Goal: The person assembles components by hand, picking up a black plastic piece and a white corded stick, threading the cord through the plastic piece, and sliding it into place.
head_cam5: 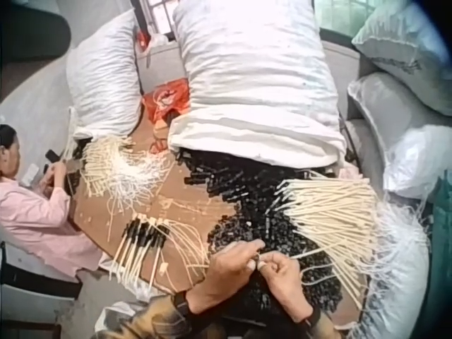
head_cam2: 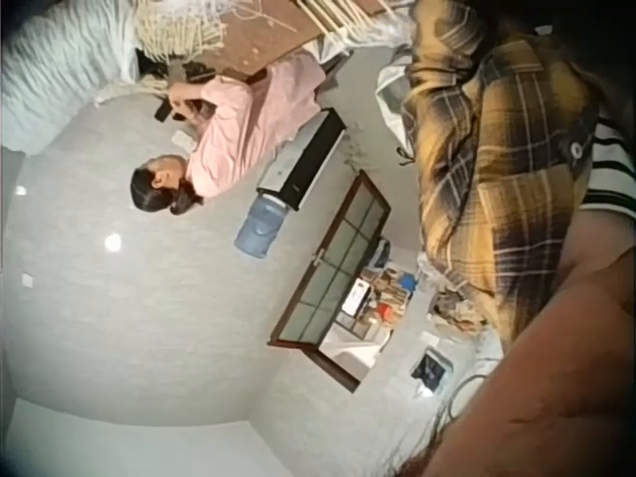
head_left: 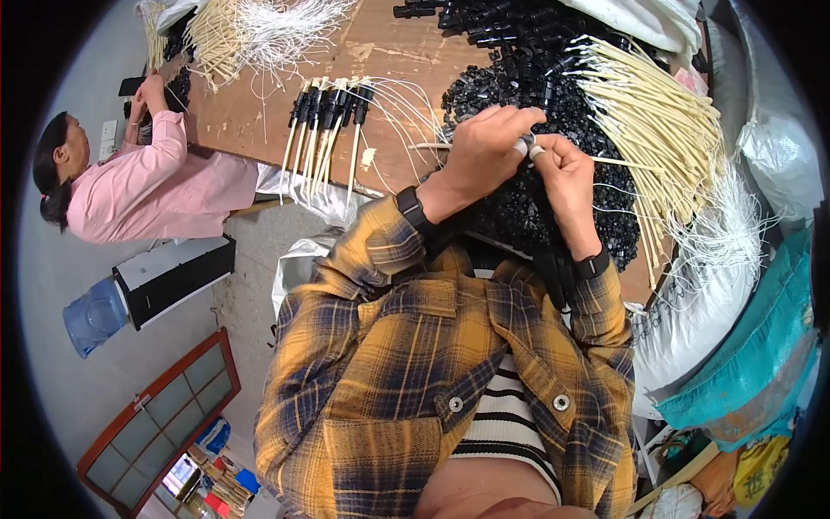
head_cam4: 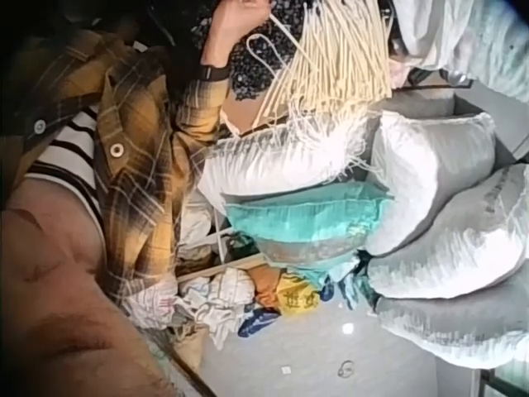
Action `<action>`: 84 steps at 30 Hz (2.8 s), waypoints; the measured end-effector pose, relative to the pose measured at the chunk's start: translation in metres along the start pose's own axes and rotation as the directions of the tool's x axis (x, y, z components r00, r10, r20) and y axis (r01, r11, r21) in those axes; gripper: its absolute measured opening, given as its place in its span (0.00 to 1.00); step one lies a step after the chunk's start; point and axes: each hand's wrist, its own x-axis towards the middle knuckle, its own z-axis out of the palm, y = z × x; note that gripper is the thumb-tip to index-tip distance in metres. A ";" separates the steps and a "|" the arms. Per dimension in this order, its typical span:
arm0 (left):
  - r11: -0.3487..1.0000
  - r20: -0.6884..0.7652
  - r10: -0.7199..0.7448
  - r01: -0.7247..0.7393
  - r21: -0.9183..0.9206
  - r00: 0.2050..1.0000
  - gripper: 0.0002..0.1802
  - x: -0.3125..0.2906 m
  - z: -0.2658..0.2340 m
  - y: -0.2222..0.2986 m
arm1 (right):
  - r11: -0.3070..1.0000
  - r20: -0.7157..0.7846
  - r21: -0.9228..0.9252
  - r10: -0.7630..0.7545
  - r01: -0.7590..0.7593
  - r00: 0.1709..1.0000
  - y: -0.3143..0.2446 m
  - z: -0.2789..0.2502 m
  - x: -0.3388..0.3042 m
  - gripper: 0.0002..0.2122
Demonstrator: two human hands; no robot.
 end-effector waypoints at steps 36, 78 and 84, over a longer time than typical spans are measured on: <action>1.000 0.314 -0.007 0.001 0.019 0.949 0.24 -0.007 -0.031 -0.017 | 0.705 0.151 -0.554 -0.437 0.442 0.886 -0.030 -0.015 -0.014 0.10; 0.939 0.233 -0.059 -0.025 0.344 0.971 0.20 0.066 0.017 -0.104 | 0.211 0.095 -0.961 -0.358 0.179 0.929 -0.002 -0.151 0.004 0.06; 0.896 0.406 -0.149 -0.050 0.441 0.902 0.26 0.066 0.008 -0.115 | 0.433 0.152 -0.814 -0.484 0.387 0.862 -0.017 -0.122 -0.002 0.06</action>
